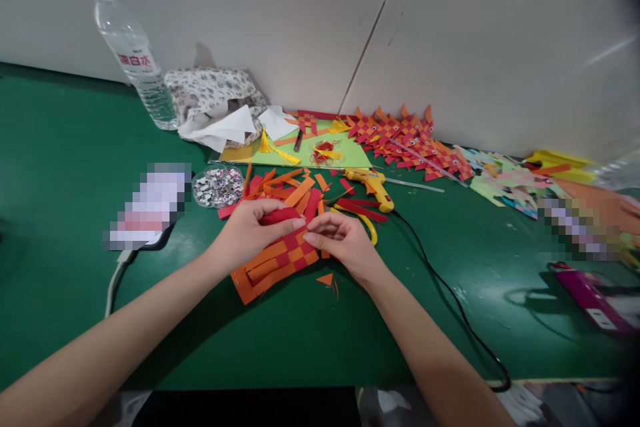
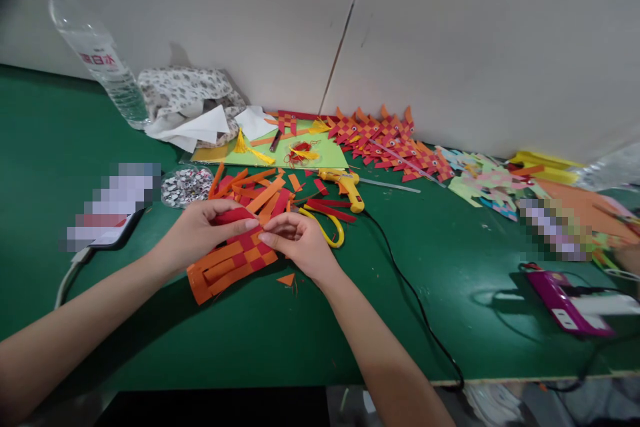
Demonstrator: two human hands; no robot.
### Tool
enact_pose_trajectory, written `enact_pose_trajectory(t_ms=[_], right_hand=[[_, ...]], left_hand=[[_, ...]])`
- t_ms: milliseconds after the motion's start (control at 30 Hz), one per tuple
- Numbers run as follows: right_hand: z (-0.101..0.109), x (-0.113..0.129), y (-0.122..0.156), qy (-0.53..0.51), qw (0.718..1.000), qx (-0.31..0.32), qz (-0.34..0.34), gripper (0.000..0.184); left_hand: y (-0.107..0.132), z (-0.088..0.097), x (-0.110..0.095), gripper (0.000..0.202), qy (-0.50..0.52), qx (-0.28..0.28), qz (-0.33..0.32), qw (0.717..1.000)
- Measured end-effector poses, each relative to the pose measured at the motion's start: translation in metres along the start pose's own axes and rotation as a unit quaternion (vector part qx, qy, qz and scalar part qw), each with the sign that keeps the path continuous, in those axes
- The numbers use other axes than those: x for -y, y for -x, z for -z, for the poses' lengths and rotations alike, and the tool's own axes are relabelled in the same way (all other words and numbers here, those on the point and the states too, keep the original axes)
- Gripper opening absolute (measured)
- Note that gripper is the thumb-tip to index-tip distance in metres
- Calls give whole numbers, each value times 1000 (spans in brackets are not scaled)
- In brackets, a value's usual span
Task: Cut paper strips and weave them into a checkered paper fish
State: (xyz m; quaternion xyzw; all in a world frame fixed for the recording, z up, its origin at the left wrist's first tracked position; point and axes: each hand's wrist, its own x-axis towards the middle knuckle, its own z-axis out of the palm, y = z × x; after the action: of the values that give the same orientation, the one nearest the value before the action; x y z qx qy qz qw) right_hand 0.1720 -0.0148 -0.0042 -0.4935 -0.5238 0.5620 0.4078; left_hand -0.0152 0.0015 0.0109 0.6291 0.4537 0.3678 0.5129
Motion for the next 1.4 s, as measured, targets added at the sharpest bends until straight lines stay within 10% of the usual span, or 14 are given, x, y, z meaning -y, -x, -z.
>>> enact_pose_trajectory(t_ms=[433, 1400], right_hand=[[0, 1, 0, 14, 1000, -17, -4, 31], [4, 4, -1, 14, 994, -105, 17, 34]], left_hand=[[-1, -2, -2, 21, -24, -29, -6, 999], [-8, 9, 12, 58, 3, 87, 84, 993]])
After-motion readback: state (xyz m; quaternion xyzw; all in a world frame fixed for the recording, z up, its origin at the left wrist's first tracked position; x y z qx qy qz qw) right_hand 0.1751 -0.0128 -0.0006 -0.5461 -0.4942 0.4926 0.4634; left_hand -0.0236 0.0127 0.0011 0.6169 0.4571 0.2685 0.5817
